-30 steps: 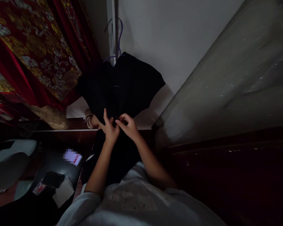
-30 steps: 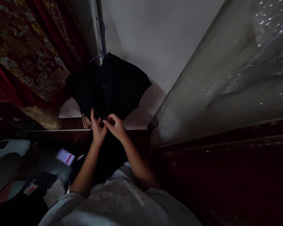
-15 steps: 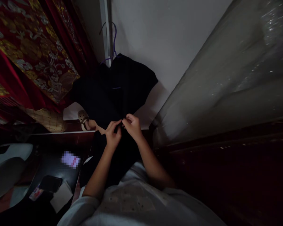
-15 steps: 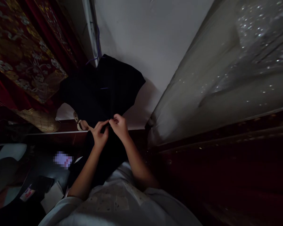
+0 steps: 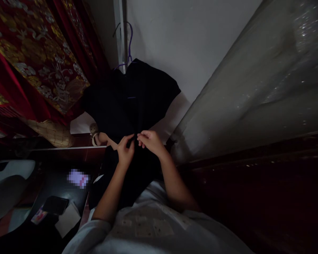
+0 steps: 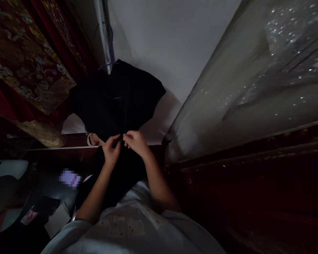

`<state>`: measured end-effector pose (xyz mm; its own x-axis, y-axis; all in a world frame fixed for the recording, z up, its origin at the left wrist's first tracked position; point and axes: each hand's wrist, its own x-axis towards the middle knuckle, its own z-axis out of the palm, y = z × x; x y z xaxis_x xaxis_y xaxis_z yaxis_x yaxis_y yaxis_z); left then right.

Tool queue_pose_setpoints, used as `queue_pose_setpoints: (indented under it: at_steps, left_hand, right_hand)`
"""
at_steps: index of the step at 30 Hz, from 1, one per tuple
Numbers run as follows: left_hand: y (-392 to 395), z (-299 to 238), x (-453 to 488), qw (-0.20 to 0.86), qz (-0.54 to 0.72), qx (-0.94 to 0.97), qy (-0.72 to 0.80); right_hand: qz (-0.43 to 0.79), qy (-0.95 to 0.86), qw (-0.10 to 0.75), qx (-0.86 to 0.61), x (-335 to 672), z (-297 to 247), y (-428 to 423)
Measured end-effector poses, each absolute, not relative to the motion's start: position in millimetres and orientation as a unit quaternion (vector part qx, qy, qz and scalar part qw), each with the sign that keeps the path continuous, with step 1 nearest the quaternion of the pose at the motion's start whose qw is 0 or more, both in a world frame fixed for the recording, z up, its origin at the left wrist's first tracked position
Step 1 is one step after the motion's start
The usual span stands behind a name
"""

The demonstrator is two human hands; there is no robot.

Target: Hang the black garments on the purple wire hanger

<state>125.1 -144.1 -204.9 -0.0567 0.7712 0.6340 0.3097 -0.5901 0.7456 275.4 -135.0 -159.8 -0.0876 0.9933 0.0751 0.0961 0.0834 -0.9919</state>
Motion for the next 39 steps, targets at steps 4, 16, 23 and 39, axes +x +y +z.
queue_pose_setpoints:
  at_steps: [4,16,23,39]
  left_hand:
    - [-144,-207,127,0.212,0.600,0.653,0.411]
    - [-149,-205,129,0.212,0.562,0.694,0.396]
    - [-148,-202,129,0.196,0.583,0.661,0.430]
    - [-117,-183,114,0.254,0.456,0.721,0.455]
  right_hand:
    - [0.502,-0.525,0.503,-0.468,272,-155,-137]
    - [0.601,-0.362,0.543,-0.461,255,-150,-138]
    - [0.608,-0.380,0.537,-0.445,253,-150,-143]
    - [0.519,-0.416,0.654,-0.361,258,-5,-17]
